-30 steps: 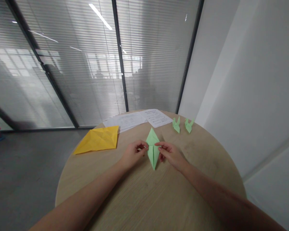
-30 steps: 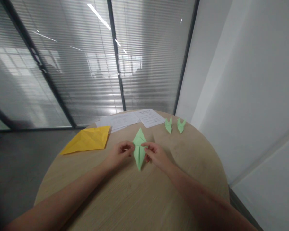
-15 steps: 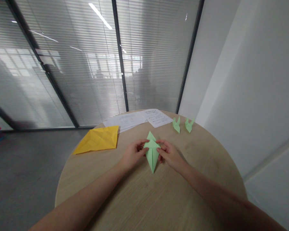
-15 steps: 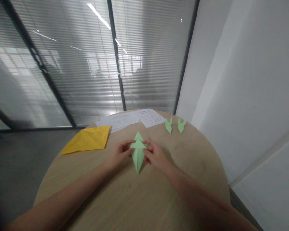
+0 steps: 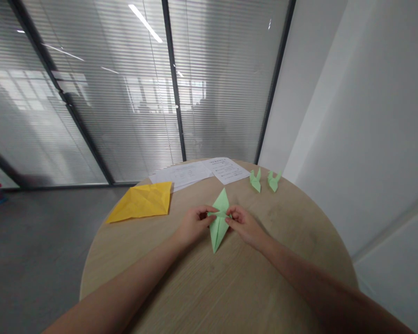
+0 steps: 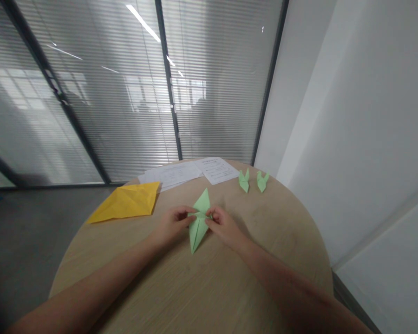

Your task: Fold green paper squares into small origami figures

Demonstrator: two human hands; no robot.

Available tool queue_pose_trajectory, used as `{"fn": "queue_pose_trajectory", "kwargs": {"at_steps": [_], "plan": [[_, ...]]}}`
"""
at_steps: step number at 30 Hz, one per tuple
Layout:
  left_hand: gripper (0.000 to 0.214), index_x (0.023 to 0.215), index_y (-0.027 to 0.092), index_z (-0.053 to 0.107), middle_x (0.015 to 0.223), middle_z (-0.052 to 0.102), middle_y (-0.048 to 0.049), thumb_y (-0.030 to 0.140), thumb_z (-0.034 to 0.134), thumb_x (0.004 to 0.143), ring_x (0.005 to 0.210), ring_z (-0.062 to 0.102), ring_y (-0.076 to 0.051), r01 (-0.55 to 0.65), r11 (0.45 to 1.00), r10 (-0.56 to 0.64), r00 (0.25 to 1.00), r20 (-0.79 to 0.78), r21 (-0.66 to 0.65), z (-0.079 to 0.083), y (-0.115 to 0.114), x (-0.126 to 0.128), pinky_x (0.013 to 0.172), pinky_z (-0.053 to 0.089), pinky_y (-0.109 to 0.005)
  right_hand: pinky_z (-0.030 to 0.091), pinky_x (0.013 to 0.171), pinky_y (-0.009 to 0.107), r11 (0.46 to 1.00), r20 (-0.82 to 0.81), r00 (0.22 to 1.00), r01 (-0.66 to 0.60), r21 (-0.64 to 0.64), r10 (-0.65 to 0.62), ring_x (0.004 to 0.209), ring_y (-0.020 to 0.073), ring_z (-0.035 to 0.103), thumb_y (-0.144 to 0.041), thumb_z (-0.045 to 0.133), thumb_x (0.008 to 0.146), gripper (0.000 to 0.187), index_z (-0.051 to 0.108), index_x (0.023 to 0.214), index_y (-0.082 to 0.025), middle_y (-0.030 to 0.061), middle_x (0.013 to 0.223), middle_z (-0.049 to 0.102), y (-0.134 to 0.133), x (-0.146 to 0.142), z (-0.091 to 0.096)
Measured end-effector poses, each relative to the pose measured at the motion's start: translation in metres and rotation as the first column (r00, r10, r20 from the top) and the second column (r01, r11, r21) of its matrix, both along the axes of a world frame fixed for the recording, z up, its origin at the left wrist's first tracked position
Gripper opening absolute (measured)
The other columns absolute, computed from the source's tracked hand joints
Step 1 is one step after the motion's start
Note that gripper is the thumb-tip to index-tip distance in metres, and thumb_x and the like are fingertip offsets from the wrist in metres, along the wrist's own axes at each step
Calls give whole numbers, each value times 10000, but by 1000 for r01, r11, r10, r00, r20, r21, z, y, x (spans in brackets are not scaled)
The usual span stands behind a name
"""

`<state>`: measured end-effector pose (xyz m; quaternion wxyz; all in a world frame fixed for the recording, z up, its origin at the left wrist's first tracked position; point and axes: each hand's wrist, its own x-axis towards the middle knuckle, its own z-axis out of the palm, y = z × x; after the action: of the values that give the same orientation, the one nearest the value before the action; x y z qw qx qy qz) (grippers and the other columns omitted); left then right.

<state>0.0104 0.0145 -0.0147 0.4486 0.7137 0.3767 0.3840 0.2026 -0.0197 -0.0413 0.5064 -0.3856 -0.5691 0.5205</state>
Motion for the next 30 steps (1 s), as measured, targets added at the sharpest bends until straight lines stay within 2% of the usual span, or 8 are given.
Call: {"fn": "queue_pose_trajectory", "kwargs": {"at_steps": [5, 10, 15, 18, 21, 24, 27, 30], "plan": [[264, 913, 156, 722, 762, 673, -38, 378, 676, 777, 666, 597, -141, 103, 985, -89, 991, 105, -136, -1, -2, -1, 643, 495, -282, 504, 588, 262, 998, -19, 999, 44, -49, -45, 609, 126, 596, -364, 686, 716, 239, 569, 842, -198, -4, 749, 632, -1, 1, 3], [305, 956, 168, 709, 809, 667, -37, 429, 652, 809, 698, 598, -138, 166, 971, -146, 982, 123, -174, -2, -2, -2, 650, 509, -279, 510, 579, 253, 992, -12, 994, 105, -65, -106, 630, 129, 606, -298, 648, 714, 151, 621, 808, -183, 9, 757, 646, 1, 3, 3], [272, 902, 138, 678, 702, 617, -6, 375, 688, 767, 622, 563, -112, 121, 982, -110, 991, 77, -149, -3, 1, 0, 618, 492, -267, 508, 597, 266, 993, 65, 992, 110, -36, -108, 619, 128, 608, -277, 587, 752, 165, 657, 857, -171, 24, 780, 649, 0, 4, 1], [301, 924, 159, 594, 657, 579, 35, 324, 726, 710, 579, 556, -106, 86, 985, -60, 984, 169, -149, -1, 2, 2, 559, 472, -244, 501, 596, 257, 992, 52, 991, 125, -21, -124, 614, 119, 593, -286, 571, 765, 194, 635, 909, -172, 25, 790, 637, -3, 4, 5], [432, 1043, 205, 480, 679, 589, 59, 278, 725, 696, 581, 576, -111, 64, 985, -18, 963, 268, -162, 4, -1, 3, 544, 468, -231, 511, 587, 244, 989, -51, 988, 148, 4, -147, 743, 146, 613, -351, 620, 771, 291, 543, 1011, -205, 46, 938, 639, -5, 2, 11], [603, 1212, 217, 402, 659, 590, 76, 247, 718, 699, 573, 573, -110, 47, 985, -3, 965, 262, -165, 8, -3, 3, 556, 463, -229, 500, 552, 228, 994, -57, 992, 110, -13, -110, 773, 158, 616, -421, 658, 772, 392, 510, 1067, -210, 66, 973, 647, -5, 2, 12], [701, 1286, 186, 419, 664, 600, 62, 267, 749, 673, 579, 573, -112, 64, 982, -21, 973, 231, -180, 7, -4, 3, 563, 445, -229, 473, 523, 219, 997, 26, 998, 60, -38, -59, 647, 129, 584, -485, 660, 774, 357, 579, 926, -172, 49, 819, 646, -2, 3, 7], [526, 1128, 139, 574, 786, 666, -18, 345, 755, 678, 658, 610, -139, 127, 962, -80, 978, 193, -240, 4, -2, 3, 596, 447, -247, 450, 507, 222, 996, 96, 992, 82, -36, -78, 547, 102, 534, -510, 667, 761, 358, 590, 790, -162, 20, 699, 616, 0, 4, 4]]}}
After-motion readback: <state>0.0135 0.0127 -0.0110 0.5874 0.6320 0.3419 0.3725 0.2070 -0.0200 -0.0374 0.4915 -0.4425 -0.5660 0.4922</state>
